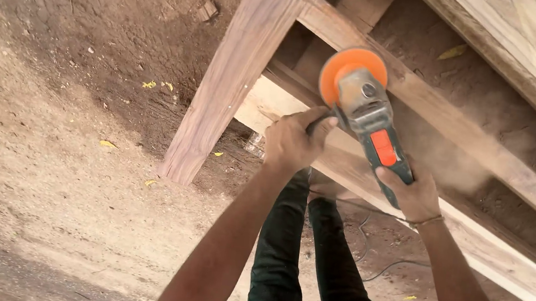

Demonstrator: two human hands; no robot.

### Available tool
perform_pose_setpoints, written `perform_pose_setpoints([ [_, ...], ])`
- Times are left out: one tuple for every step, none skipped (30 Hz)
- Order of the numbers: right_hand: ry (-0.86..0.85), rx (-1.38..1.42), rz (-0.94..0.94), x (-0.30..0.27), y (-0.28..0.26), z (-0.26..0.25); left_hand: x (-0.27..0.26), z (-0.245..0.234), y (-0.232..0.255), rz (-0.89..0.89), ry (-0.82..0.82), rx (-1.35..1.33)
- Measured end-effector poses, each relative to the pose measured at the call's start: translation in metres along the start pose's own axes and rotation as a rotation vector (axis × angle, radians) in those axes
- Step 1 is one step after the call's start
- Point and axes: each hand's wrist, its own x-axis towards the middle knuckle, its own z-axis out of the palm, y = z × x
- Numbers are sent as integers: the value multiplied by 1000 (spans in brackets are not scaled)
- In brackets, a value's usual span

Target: Sanding the surfaces of a wooden door or frame structure using an angle grinder with a sanding disc.

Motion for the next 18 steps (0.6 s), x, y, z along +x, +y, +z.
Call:
perform_pose_setpoints([
  [32,-14,12,-1,6,2,1,-2,2,39,21,-4],
  [30,-21,12,6,-4,5,8,-7,-2,35,24,-11],
  [-8,207,17,13,-13,10,15,-13,-6,36,27,9],
  [-47,435,22,19,-23,14,22,-19,-10,36,31,29],
  [-55,438,15,28,-45,16,29,-29,-18,34,39,36],
  [-33,259,38,37,-66,17,36,-38,-25,28,64,52],
  [5,84,63,45,-87,16,47,-46,-30,35,81,67],
  [14,93,59,50,-96,17,51,-53,-30,48,80,72],
  [9,35,49,52,-102,18,53,-57,-31,61,104,51],
  [3,-22,40,55,-108,18,55,-60,-31,75,127,31],
  [6,-18,48,51,-107,16,54,-58,-24,76,118,32],
  [10,-27,67,47,-106,13,52,-57,-17,20,80,45],
  [15,-37,75,46,-107,9,53,-56,-10,-33,52,57],
  [19,-35,73,43,-97,4,48,-49,-5,-28,53,58],
  [32,-44,34,41,-87,-1,44,-42,0,-31,48,61],
  [45,-53,-5,40,-76,-7,40,-34,5,-33,43,63],
  [36,-55,-4,34,-71,-11,31,-30,10,-41,44,64],
  [34,-50,33,28,-64,-17,21,-24,16,-9,84,44],
])
